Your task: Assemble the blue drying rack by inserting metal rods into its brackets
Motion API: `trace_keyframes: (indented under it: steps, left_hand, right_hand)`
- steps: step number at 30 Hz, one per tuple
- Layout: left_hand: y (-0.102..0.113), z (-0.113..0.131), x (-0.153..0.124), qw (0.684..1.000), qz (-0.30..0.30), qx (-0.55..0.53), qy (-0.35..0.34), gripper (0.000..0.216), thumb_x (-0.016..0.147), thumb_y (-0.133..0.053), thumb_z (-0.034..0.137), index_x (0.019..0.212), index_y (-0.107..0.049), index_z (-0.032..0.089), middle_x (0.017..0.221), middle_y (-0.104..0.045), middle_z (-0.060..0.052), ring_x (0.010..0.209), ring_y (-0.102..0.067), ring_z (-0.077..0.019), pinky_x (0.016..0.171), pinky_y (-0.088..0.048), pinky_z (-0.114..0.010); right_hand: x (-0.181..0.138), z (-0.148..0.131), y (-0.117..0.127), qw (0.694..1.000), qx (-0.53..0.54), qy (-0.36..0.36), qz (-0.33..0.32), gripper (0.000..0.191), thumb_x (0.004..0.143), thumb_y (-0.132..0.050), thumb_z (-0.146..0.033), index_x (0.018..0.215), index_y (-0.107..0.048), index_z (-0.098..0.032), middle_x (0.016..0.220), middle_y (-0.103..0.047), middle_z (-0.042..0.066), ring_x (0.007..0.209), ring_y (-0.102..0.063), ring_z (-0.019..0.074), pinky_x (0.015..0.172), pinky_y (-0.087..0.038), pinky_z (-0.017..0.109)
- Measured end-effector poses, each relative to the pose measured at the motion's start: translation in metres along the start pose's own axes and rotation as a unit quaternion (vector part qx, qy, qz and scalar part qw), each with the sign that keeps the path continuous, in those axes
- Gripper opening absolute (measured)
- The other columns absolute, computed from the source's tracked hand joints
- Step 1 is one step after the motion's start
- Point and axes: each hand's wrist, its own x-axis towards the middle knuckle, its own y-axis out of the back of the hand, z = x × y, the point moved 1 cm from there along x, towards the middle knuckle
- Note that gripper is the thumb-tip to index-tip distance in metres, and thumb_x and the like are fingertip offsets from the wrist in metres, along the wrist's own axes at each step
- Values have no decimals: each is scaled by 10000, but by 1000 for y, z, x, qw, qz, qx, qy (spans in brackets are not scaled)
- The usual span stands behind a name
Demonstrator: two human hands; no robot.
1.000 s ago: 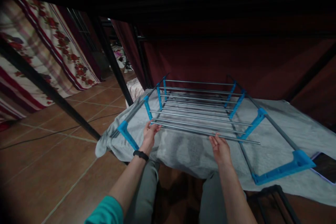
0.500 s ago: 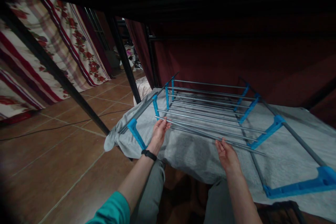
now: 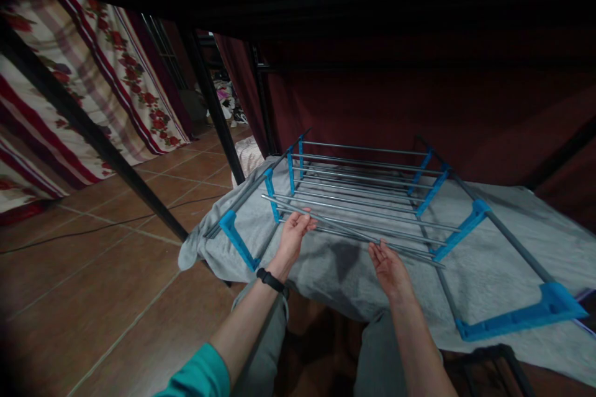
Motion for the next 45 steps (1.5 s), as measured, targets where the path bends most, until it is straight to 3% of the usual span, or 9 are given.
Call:
trace_keyframes:
  steps: [8,11,15,20,27,33,39,45]
  left_hand:
    - [-27,-4,-10,999,-49,19,-1,340,746,-763,422,974,-653,195,922,-708,-61,804,-673,-158,752,-534,-292]
    - [-30,11,-6,998,-45,33,-31,301,774,-738,407,979,-661,201,951,-712,-61,803,-668,-153,745,-536,-284]
    - [-27,29,0,995,-28,60,-70,276,784,-729,389,977,-671,201,912,-696,-40,770,-646,-130,730,-533,-264]
    - [-27,36,1,992,-22,74,-98,250,791,-721,371,967,-680,200,906,-696,-32,731,-620,-110,719,-521,-248]
    - [-29,40,0,989,7,77,-125,227,782,-725,364,922,-689,188,898,-680,-28,703,-597,-101,695,-502,-234]
    - [-31,41,2,988,-4,100,-115,290,815,-677,391,1013,-676,179,964,-692,-52,816,-622,-136,718,-513,-254]
    - [-32,22,2,989,-50,107,-86,355,820,-665,317,1142,-587,188,950,-699,-60,911,-657,-172,742,-526,-281]
    - [-28,1,3,987,-72,123,-74,400,838,-640,279,1206,-508,196,909,-699,-52,866,-662,-163,736,-514,-284]
  right_hand:
    - [-7,-2,-9,999,8,-18,-28,113,750,-713,-187,847,-659,-209,844,-720,33,834,-713,141,805,-608,240]
    - [-3,-6,0,999,26,-2,31,61,777,-668,-173,782,-623,-213,794,-700,25,780,-706,129,770,-611,228]
    - [3,-9,16,991,41,36,126,126,785,-625,-119,722,-572,-215,701,-663,-6,670,-678,98,721,-607,201]
    - [4,-2,23,986,40,55,153,175,761,-630,-79,692,-541,-212,625,-635,-41,595,-648,83,672,-608,211]
    - [7,7,22,985,19,62,159,261,701,-684,-62,650,-479,-215,598,-612,-73,556,-630,73,655,-605,213]
    - [6,12,20,990,-7,7,143,185,756,-560,-61,673,-511,-219,619,-634,-21,621,-663,111,678,-611,247]
    - [3,20,15,990,-75,-70,101,131,743,-561,-87,700,-567,-211,720,-687,54,692,-682,168,700,-604,322]
    - [-1,29,9,973,-200,-105,42,29,746,-622,-178,726,-621,-199,751,-704,70,710,-685,168,724,-569,314]
